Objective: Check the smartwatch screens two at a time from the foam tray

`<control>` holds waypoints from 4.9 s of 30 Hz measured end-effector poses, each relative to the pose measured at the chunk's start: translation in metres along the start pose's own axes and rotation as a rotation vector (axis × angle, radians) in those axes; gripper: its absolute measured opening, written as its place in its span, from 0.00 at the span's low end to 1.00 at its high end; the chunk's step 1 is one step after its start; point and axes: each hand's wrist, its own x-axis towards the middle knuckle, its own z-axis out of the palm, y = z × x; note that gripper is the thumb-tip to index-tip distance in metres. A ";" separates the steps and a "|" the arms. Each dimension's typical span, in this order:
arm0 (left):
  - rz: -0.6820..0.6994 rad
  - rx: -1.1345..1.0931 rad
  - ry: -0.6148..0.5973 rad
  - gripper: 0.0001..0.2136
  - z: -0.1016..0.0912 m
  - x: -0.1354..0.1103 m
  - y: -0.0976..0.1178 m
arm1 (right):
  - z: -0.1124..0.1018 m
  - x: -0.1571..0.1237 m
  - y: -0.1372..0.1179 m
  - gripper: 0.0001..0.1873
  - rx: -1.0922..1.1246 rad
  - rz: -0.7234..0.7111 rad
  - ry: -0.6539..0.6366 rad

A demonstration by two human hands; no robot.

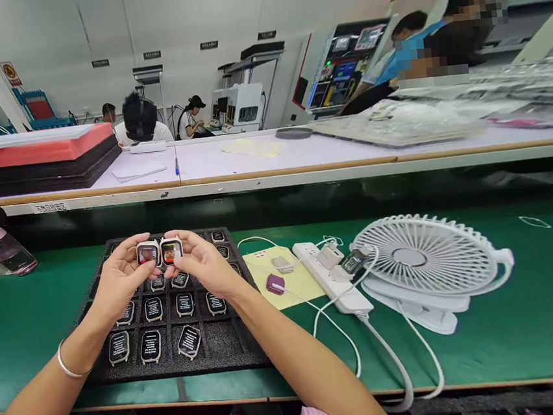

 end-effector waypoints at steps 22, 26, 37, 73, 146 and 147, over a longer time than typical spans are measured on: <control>-0.151 0.051 -0.019 0.19 -0.007 -0.010 -0.042 | -0.014 -0.024 0.044 0.18 0.195 0.214 0.036; -0.135 0.054 -0.024 0.18 -0.007 -0.011 -0.042 | -0.014 -0.024 0.044 0.19 0.179 0.199 0.023; -0.146 0.033 -0.057 0.16 -0.008 -0.011 -0.042 | -0.015 -0.024 0.046 0.18 0.108 0.192 0.033; -0.175 0.022 -0.042 0.26 -0.008 -0.008 -0.047 | -0.016 -0.023 0.047 0.27 0.165 0.238 0.074; -0.138 0.089 -0.032 0.13 -0.009 -0.008 -0.049 | -0.018 -0.024 0.048 0.16 0.192 0.248 0.056; -0.134 0.096 -0.034 0.12 -0.009 -0.008 -0.049 | -0.018 -0.024 0.048 0.16 0.194 0.255 0.058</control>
